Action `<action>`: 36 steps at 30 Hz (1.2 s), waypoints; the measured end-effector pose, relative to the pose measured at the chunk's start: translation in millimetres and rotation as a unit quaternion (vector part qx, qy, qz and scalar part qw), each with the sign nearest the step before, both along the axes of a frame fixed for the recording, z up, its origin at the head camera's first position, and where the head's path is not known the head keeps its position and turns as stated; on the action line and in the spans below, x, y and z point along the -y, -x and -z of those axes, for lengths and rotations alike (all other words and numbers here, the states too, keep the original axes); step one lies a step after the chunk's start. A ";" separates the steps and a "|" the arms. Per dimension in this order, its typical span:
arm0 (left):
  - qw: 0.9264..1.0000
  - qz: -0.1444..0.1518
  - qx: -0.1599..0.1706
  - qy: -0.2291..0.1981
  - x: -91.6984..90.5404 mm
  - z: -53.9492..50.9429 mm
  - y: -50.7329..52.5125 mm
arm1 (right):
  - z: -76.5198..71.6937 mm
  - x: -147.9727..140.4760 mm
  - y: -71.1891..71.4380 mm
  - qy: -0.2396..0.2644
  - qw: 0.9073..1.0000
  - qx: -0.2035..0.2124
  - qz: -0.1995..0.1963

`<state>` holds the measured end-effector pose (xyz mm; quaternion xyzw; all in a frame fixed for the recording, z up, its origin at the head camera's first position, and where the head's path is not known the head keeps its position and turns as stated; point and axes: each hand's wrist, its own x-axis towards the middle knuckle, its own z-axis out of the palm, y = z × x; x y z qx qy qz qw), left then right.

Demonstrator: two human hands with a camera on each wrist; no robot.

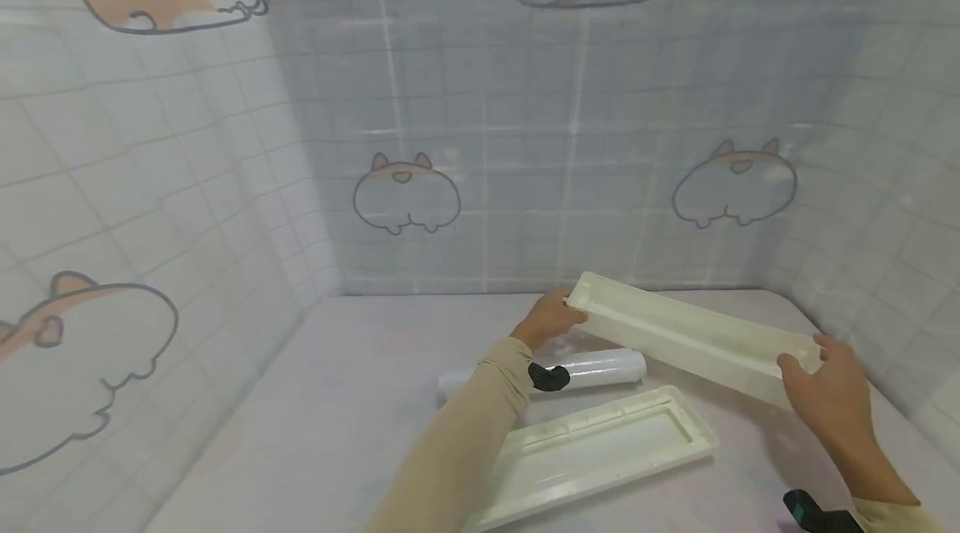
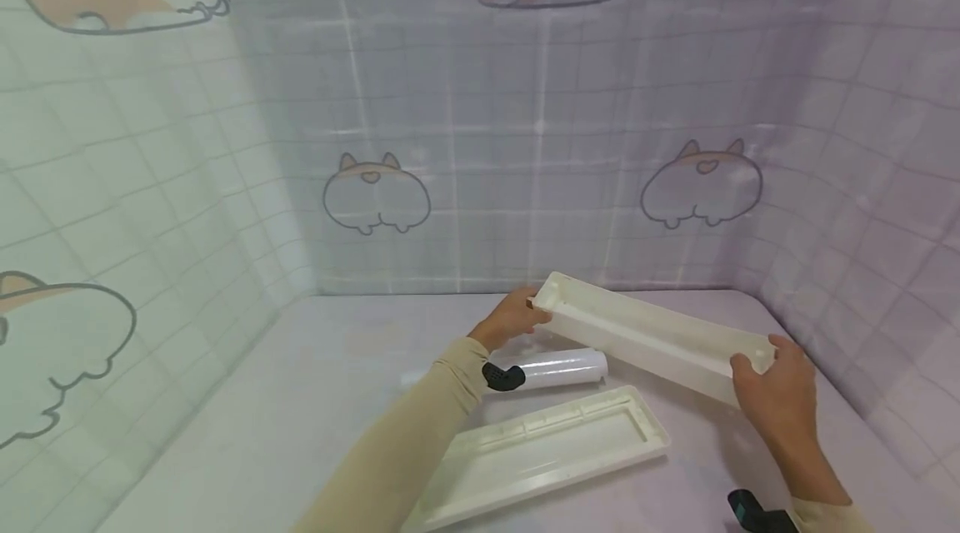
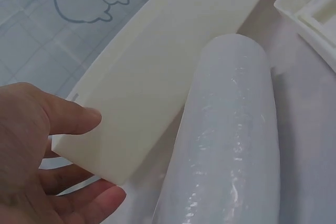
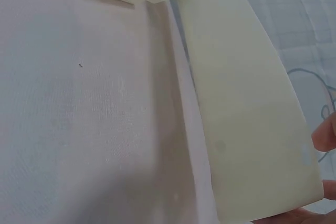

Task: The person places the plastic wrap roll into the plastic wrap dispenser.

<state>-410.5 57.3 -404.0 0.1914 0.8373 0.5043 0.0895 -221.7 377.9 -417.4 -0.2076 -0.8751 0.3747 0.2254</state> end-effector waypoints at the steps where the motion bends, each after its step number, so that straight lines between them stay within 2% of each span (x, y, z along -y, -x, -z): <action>1: 1.000 -0.004 -0.002 0.002 0.9 0.0 0.4 | -0.3 0.0 0.9 0.008 1.000 0.001 0.002; 12: 0.999 -0.021 -0.001 -0.033 6.6 -1.7 3.6 | -2.5 -0.2 6.5 0.027 0.999 -0.016 -0.019; 28: 0.999 -0.032 0.008 -0.031 37.4 -4.1 4.2 | -4.0 4.7 11.7 -0.004 0.991 -0.009 -0.135; 36: 0.999 -0.028 0.013 -0.040 45.3 -6.6 1.4 | -3.9 5.4 16.6 -0.019 0.990 0.007 -0.142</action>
